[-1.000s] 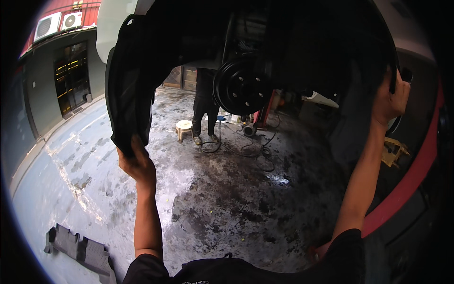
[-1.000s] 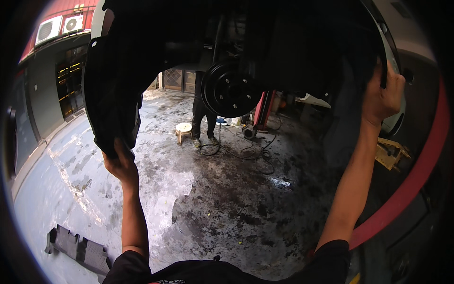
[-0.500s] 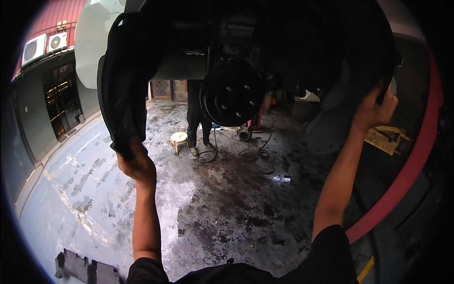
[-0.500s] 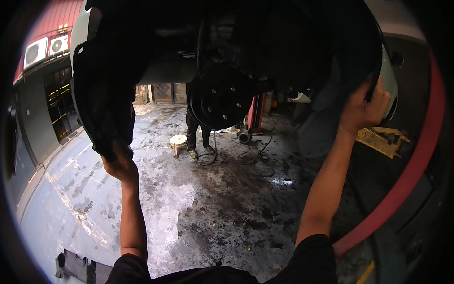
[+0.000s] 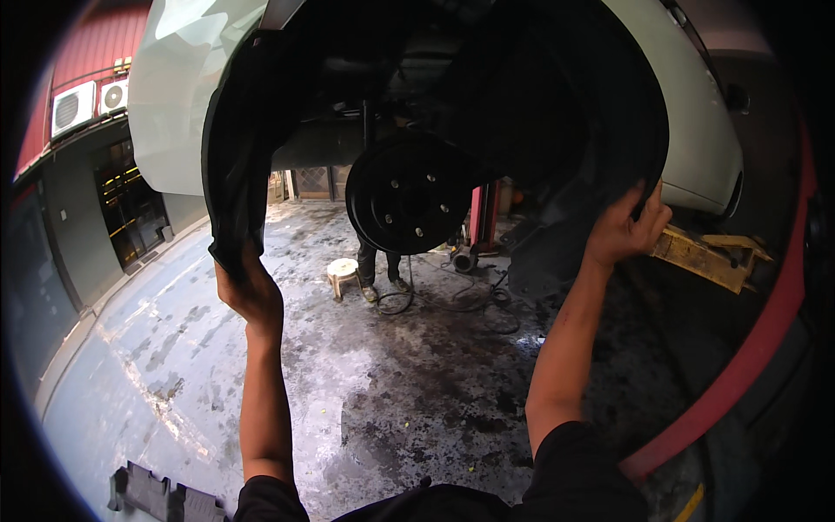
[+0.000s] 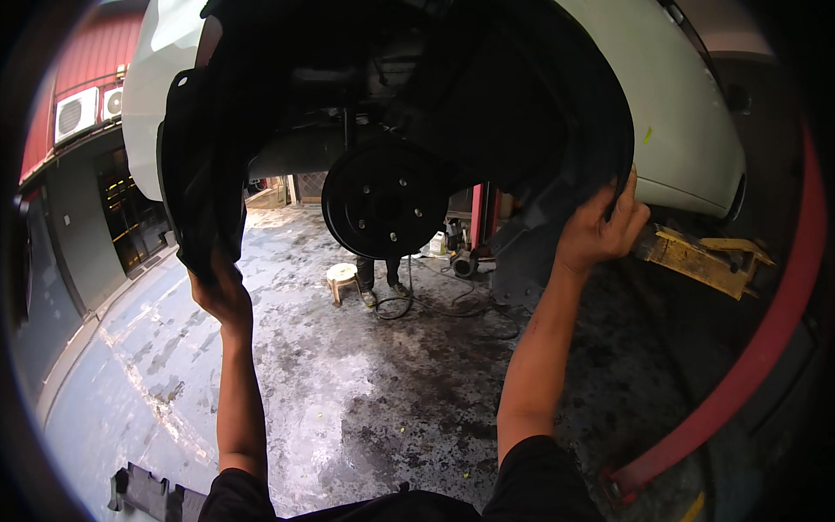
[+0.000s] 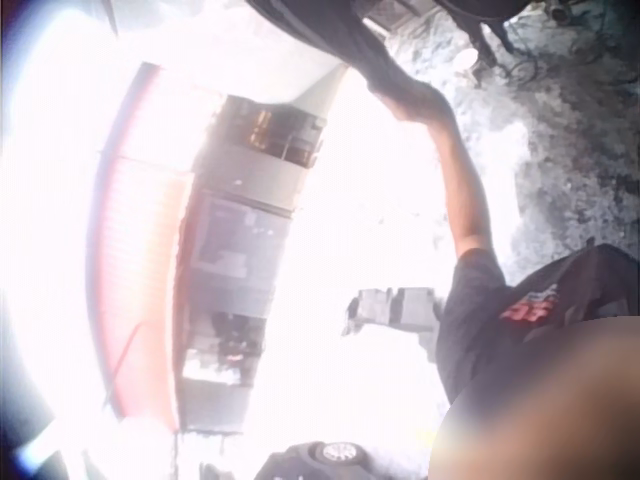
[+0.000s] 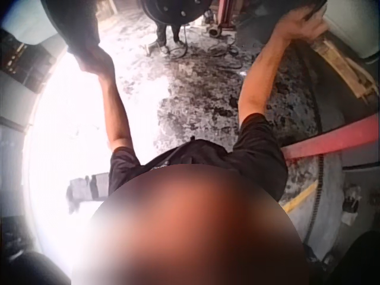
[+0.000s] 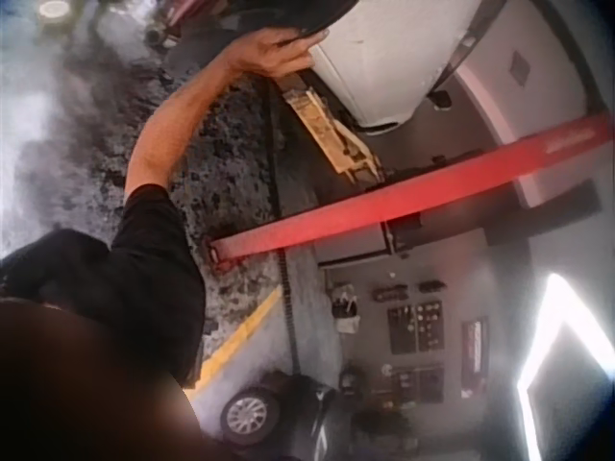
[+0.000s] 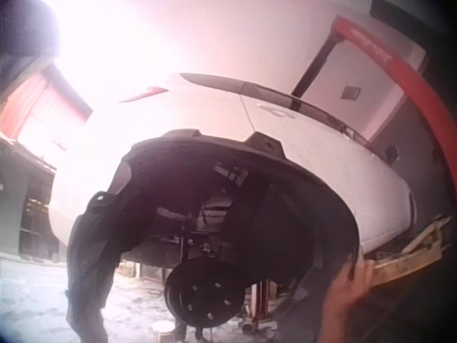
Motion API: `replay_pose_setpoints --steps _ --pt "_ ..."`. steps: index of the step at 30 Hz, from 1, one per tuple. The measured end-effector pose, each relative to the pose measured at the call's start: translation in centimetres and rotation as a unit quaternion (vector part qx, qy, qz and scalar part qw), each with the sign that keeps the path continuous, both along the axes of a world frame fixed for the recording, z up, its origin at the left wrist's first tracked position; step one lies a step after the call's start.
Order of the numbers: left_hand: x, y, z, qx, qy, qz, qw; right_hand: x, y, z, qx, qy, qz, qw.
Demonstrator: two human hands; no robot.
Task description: The person picks up a black plastic wheel arch liner and positions it into the wheel well of a white car raised on a lift. They align the liner around the brake disc and suspension components, then secure it by inserting fasteners into the mounting holes.
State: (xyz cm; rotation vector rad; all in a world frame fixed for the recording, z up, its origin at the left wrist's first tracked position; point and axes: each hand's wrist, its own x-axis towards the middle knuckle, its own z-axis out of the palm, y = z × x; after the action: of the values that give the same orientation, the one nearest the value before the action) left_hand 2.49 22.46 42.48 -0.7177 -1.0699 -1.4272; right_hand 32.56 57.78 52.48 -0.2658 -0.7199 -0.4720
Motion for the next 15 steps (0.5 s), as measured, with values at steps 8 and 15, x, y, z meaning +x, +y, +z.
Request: replay_pose_setpoints --steps 8,15 --pt "1.0 1.3 3.6 -0.011 0.068 0.067 0.995 -2.4 1.2 -0.9 -0.042 0.011 0.044 0.998" --pt "0.7 2.0 3.6 0.006 0.049 0.074 0.996 -5.3 2.2 -0.8 -0.036 0.004 0.074 0.997"
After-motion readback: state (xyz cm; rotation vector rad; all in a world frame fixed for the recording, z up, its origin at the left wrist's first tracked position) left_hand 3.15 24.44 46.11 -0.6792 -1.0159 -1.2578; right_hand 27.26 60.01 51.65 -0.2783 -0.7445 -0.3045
